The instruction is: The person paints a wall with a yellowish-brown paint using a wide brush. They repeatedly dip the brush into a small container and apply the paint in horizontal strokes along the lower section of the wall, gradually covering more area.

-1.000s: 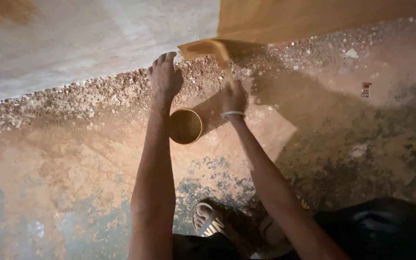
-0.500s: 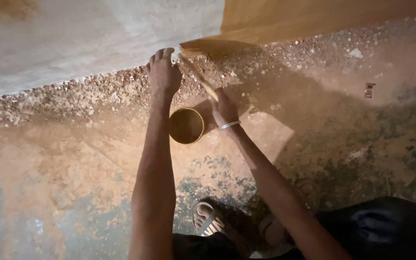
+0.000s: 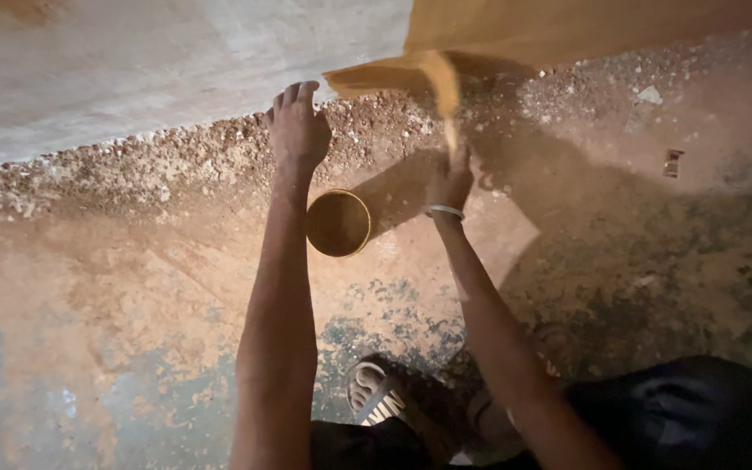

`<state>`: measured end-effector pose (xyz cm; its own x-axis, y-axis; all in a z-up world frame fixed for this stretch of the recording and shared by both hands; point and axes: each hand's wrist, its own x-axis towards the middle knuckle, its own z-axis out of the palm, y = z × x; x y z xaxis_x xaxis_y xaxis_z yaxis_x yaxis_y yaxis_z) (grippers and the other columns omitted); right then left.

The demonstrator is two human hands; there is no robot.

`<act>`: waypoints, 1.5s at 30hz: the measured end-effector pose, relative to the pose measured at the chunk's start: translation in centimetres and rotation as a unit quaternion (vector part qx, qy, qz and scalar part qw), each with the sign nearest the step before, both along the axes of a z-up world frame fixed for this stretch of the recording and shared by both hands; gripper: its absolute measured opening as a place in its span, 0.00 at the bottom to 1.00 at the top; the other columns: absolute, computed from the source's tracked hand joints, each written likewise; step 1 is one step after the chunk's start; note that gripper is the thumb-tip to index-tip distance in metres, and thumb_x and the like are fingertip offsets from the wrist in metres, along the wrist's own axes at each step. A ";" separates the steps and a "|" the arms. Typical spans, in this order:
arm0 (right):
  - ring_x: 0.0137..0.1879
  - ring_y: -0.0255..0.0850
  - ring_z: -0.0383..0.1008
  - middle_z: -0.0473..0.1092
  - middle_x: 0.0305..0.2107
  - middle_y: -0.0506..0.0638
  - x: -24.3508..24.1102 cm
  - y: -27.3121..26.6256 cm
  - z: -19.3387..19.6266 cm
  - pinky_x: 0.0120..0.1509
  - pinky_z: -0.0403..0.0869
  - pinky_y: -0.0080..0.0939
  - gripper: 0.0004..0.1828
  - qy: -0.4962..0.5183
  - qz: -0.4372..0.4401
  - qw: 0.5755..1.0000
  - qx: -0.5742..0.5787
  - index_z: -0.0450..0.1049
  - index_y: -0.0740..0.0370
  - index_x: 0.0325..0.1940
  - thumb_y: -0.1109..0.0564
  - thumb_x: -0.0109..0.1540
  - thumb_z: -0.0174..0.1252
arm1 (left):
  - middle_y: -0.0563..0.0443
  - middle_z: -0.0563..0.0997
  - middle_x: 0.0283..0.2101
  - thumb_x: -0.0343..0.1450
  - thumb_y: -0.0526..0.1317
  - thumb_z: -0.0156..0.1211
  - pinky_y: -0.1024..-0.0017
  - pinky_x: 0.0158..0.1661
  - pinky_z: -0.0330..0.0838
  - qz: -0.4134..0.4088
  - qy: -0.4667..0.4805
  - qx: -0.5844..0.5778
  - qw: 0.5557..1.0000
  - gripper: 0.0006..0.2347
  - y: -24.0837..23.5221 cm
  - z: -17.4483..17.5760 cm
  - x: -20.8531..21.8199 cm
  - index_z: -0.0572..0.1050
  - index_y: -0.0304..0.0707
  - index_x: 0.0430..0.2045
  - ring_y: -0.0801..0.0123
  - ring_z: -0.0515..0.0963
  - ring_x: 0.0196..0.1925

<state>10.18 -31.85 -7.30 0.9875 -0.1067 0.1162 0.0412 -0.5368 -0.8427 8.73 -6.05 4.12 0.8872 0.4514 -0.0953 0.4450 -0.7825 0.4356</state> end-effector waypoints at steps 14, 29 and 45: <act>0.35 0.46 0.77 0.75 0.34 0.58 -4.6 5.4 4.9 0.31 0.75 0.42 0.10 -0.036 0.209 0.973 -0.090 0.67 0.64 0.53 0.57 0.70 0.52 | 0.46 0.73 0.63 0.68 0.29 0.55 0.51 0.67 0.57 -0.057 -0.020 0.024 0.998 0.22 -1.0 -0.6 1.8 0.70 0.42 0.59 0.56 0.69 0.66; 0.32 0.50 0.72 0.71 0.27 0.59 5.3 -6.3 -9.8 0.34 0.71 0.52 0.30 0.089 -0.096 0.987 -0.089 0.73 0.68 0.47 0.36 0.77 0.46 | 0.44 0.72 0.64 0.66 0.27 0.53 0.51 0.67 0.56 -0.059 -0.016 0.022 0.998 0.24 -2.3 0.2 2.2 0.68 0.40 0.61 0.54 0.67 0.68; 0.45 0.60 0.75 0.74 0.39 0.64 1.2 0.2 -5.8 0.49 0.73 0.59 0.16 0.007 0.109 0.989 -0.102 0.69 0.66 0.55 0.56 0.66 0.56 | 0.45 0.72 0.64 0.67 0.27 0.54 0.49 0.65 0.56 -0.058 -0.021 0.024 0.998 0.22 -2.2 -0.8 2.3 0.70 0.40 0.58 0.55 0.67 0.68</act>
